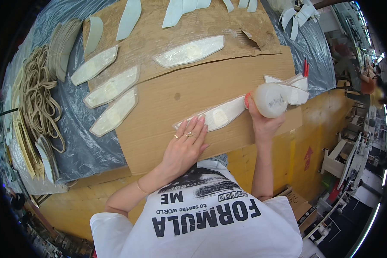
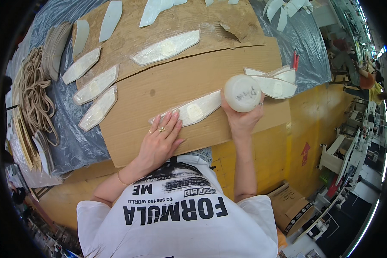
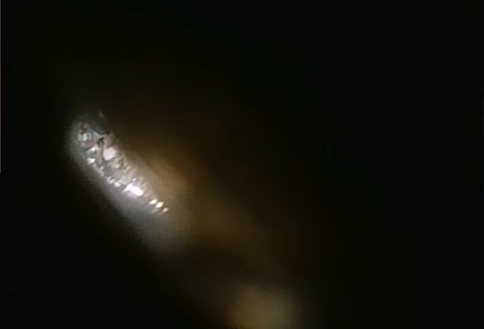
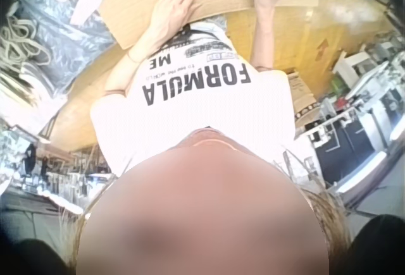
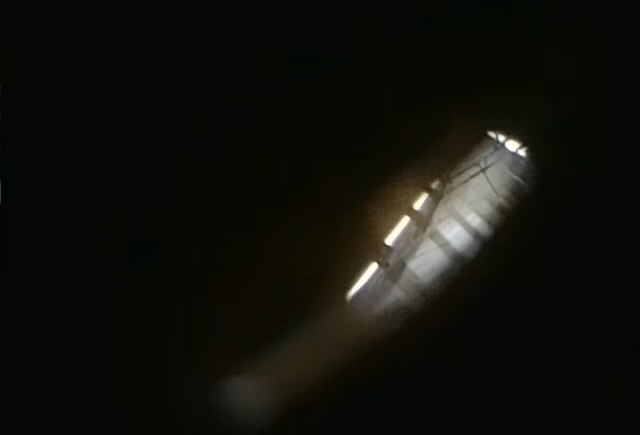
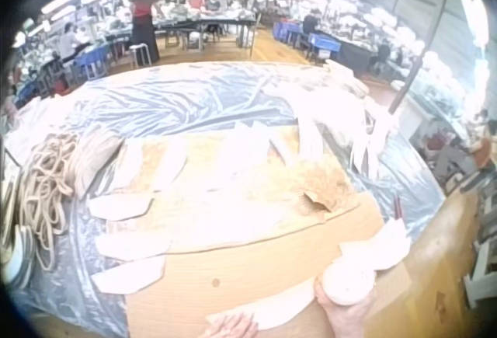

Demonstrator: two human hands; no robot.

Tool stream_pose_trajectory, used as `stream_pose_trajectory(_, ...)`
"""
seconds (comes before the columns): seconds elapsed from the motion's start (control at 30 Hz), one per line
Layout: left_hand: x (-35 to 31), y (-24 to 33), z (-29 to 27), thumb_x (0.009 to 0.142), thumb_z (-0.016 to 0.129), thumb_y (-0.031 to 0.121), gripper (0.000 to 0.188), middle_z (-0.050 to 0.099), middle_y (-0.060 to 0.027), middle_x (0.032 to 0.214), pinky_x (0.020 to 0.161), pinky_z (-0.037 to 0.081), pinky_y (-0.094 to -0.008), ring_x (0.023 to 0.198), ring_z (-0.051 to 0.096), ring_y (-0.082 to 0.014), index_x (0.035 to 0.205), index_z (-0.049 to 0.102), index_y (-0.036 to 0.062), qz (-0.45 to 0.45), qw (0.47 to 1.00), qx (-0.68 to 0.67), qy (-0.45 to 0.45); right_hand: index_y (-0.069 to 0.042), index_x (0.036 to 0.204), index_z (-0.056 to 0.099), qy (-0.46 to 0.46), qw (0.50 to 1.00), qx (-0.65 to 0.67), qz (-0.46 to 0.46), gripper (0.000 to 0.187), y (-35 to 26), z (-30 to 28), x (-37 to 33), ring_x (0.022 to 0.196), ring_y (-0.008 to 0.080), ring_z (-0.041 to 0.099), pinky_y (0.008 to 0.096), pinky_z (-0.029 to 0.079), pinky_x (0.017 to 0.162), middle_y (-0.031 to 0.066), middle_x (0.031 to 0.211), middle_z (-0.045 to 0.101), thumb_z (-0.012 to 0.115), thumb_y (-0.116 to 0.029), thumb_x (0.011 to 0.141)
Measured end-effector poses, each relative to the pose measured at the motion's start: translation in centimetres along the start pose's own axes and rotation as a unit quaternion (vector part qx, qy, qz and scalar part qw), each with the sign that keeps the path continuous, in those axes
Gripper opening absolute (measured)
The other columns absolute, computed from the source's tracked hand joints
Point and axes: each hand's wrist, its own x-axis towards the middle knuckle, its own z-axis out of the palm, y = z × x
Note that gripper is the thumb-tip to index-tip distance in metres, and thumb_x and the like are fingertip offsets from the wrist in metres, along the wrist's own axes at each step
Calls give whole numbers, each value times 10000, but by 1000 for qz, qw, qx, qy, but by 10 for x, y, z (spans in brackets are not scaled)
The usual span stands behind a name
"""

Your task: The person applies a white liquid from a squeeze bottle onto multiple white, curved shoe parts laid out on a cardboard surface. The person holds each part with one hand and applies the liquid with the other, then places the part back on the table.

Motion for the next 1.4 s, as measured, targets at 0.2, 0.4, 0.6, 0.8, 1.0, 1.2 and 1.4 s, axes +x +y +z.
stream_pose_trajectory(0.2, -2, 1, 1, 868, 709, 268, 547, 464, -179, 1468, 1155, 299, -464, 1376, 432, -304, 1317, 566, -10, -1, 1000, 4, -3, 21, 1156, 566, -116, 991, 44, 49, 694, -31, 22, -26, 928, 297, 664, 379, 530, 799, 159, 995, 654, 924, -223, 613)
stream_pose_trajectory(0.4, -3, 0, 4, 877, 698, 274, 572, 448, -178, 1481, 1156, 295, -467, 1386, 418, -304, 1347, 538, -9, 0, 1000, 4, 4, 17, 1112, 584, -118, 993, -8, -21, 627, -42, 21, 1, 920, 322, 673, 393, 536, 778, 176, 1011, 657, 910, -208, 626)
stream_pose_trajectory(0.6, -4, 3, 7, 881, 693, 266, 568, 453, -174, 1478, 1157, 292, -471, 1388, 415, -308, 1357, 532, 1, -4, 1000, 19, 6, 32, 1081, 606, -121, 992, 22, 39, 534, -60, 23, 3, 882, 289, 670, 376, 537, 774, 152, 983, 670, 881, -158, 665)
stream_pose_trajectory(0.8, -5, -2, 4, 886, 688, 251, 577, 422, -178, 1498, 1158, 281, -480, 1403, 388, -321, 1375, 509, 3, -11, 998, -54, -14, 31, 1081, 616, -63, 993, 51, 85, 557, -47, 23, -1, 863, 258, 677, 373, 537, 761, 132, 947, 683, 901, -173, 648)
stream_pose_trajectory(1.0, -3, -2, 0, 898, 674, 254, 600, 397, -181, 1513, 1165, 267, -480, 1413, 367, -335, 1404, 474, 4, -18, 997, -73, -21, 23, 1106, 616, -19, 995, 58, 73, 530, -20, 3, -48, 901, 230, 682, 366, 550, 840, 127, 1019, 692, 885, -128, 676)
stream_pose_trajectory(1.2, -5, -13, -12, 831, 751, 144, 603, 399, -202, 1499, 1121, 358, -482, 1364, 427, -375, 1375, 511, 42, -83, 937, -334, 51, -32, 1241, 478, -128, 989, -69, -32, 792, -14, 8, -115, 950, 243, 642, 346, 535, 820, 111, 1084, 619, 926, -149, 599)
stream_pose_trajectory(1.4, -17, -39, -26, 811, 764, 102, 376, 473, -205, 1421, 1085, 394, -517, 1314, 468, -419, 1166, 661, 35, -11, 983, -115, 143, -32, 1200, 468, -90, 996, -4, 10, 815, -15, 8, -94, 906, 227, 642, 341, 539, 776, 107, 1046, 615, 949, -151, 554)
